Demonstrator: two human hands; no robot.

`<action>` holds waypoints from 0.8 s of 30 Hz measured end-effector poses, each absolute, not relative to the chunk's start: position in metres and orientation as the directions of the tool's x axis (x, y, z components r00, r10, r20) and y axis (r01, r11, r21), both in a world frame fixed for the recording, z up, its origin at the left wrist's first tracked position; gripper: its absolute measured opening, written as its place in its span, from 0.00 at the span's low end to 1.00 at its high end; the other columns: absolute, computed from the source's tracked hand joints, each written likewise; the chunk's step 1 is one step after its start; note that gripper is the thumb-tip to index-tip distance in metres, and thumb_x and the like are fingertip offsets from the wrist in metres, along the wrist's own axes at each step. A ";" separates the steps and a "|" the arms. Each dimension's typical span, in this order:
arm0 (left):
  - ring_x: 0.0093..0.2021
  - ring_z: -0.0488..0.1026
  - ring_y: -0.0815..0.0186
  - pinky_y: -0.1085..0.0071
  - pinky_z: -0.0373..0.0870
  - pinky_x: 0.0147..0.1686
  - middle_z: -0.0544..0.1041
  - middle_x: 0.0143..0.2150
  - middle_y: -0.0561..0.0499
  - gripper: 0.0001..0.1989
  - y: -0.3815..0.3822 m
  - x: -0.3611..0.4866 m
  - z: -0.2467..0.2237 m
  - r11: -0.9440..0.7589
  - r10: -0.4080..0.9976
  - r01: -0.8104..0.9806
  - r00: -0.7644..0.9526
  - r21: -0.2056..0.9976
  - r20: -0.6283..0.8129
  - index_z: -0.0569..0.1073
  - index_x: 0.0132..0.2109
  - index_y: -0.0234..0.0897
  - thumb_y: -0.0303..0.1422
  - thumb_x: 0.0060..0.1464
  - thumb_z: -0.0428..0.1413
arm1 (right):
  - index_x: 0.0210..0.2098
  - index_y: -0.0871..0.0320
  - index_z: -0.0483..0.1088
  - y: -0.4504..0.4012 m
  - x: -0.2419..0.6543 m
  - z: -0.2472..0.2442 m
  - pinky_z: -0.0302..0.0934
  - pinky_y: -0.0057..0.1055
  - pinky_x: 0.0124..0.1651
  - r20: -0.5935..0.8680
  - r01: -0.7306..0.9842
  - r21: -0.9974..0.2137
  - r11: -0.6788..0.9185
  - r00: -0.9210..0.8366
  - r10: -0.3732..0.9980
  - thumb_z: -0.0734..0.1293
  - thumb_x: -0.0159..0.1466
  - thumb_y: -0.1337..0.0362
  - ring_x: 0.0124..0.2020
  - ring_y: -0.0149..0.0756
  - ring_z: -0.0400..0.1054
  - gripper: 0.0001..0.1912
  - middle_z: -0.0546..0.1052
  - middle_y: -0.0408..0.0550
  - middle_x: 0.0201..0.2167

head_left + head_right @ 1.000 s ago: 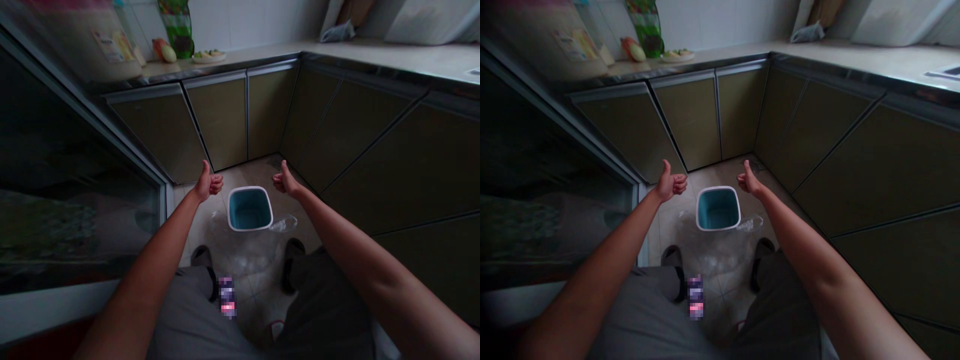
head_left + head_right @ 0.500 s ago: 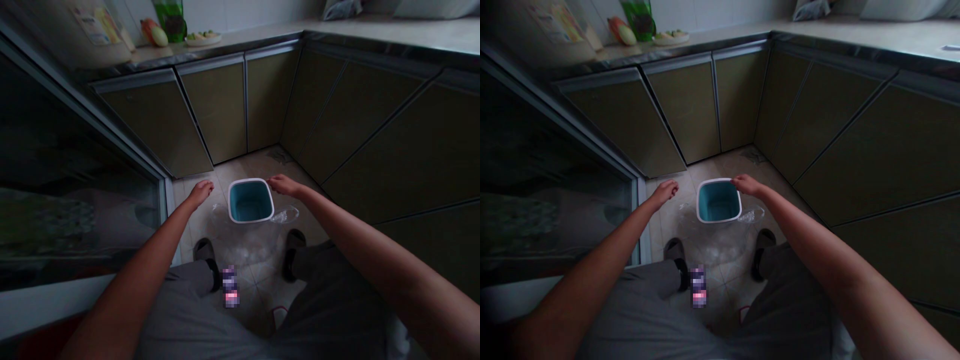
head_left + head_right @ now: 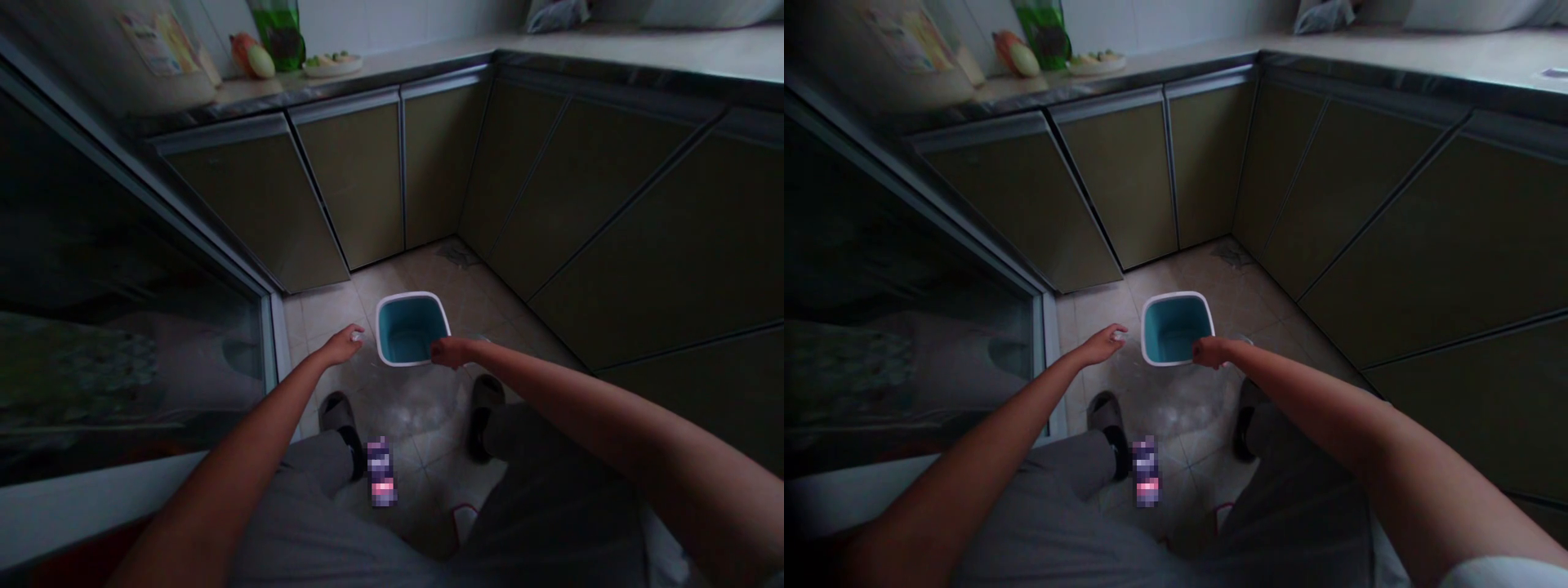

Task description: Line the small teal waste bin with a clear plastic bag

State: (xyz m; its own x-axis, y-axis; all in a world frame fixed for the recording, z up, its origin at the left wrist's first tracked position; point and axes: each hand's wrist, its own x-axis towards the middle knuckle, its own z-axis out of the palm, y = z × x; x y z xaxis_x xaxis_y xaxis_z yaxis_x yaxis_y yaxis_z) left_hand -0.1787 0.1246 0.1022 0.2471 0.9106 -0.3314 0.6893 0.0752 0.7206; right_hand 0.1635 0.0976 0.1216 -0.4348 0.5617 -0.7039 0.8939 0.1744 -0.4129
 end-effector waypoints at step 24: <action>0.36 0.75 0.61 0.66 0.70 0.39 0.80 0.35 0.47 0.14 0.122 -0.187 0.105 0.096 0.789 0.600 0.440 0.794 -0.428 0.79 0.41 0.36 0.38 0.50 0.58 | 0.47 0.61 0.75 0.212 0.176 0.233 0.69 0.38 0.51 0.081 0.655 -0.738 0.160 -0.148 0.986 0.62 0.71 0.59 0.46 0.43 0.74 0.14 0.76 0.57 0.46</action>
State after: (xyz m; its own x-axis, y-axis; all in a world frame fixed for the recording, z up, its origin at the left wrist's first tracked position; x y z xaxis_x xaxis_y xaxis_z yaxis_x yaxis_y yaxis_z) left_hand -0.1869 0.1225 0.1045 0.4404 0.7891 -0.4282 0.5996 0.0964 0.7944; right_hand 0.1765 0.2117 0.2328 -0.1484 0.9856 0.0815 0.6554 0.1597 -0.7382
